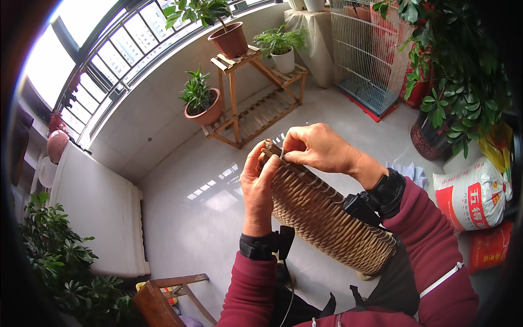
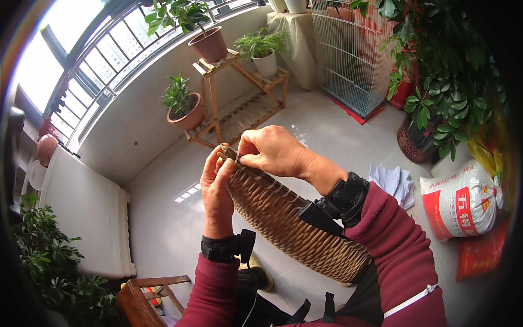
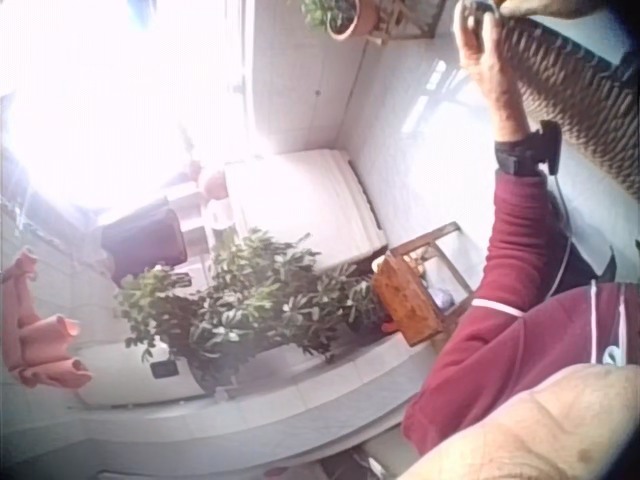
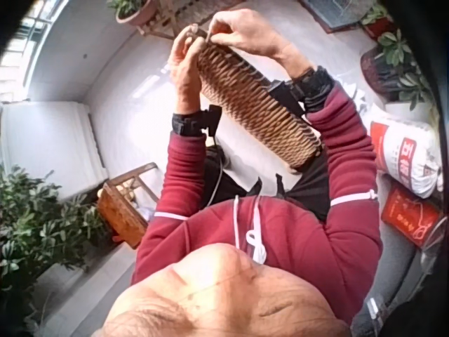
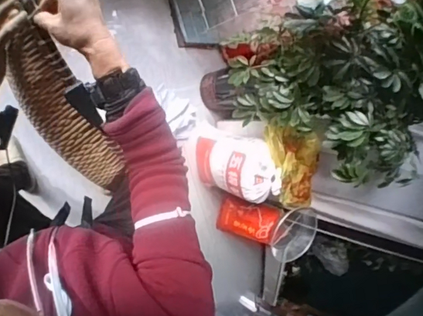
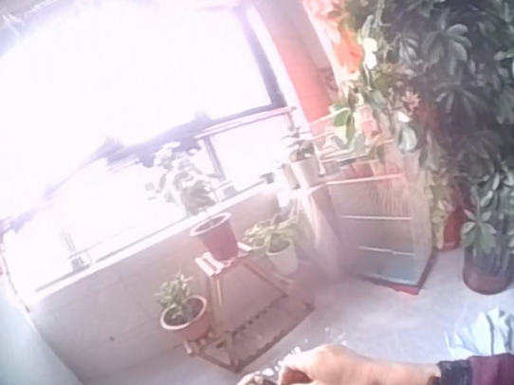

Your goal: The person sits on the floor and repairs a woven basket by hand. They use shears to trim a cloth, then repeatedly pull and tighten the binding strings along the basket's rim, inspecting the weave and adjusting the tension.

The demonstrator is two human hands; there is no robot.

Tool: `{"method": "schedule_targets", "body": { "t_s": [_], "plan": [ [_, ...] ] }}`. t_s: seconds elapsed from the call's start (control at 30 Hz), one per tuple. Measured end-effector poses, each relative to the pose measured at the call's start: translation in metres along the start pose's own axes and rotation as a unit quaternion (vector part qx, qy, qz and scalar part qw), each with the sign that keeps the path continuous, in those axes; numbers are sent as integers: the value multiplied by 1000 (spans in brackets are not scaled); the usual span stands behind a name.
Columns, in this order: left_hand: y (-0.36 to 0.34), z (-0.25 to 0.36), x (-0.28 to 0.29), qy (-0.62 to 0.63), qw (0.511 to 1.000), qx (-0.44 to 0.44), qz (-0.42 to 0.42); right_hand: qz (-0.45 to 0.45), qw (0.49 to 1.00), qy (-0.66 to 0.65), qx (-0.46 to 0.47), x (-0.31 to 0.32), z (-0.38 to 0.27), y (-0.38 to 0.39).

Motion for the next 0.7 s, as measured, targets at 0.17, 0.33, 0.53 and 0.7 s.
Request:
{"method": "schedule_targets", "body": {
  "t_s": [0.17,0.33,0.53,0.7],
  "plan": [
    [-3,3,-2,-16,1000,-11,-17,73,997,32,21,-2,-3,10],
    [-6,1,-6,-54,997,-23,-46,88,994,36,61,0,-2,9],
    [-11,-6,-15,-30,998,-25,-50,88,984,108,114,5,1,6],
    [-11,-21,-31,-43,998,-23,-42,50,998,-24,39,20,38,18]
  ]
}}
Point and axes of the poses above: each hand's wrist, its own y-axis away from the middle knuckle, its own x-axis out of the back of the hand, z = x × y, the point moved 5 cm from there along -y, towards the middle knuckle, and after that the axes turned 8 degrees about z, right-handed, at the moved point
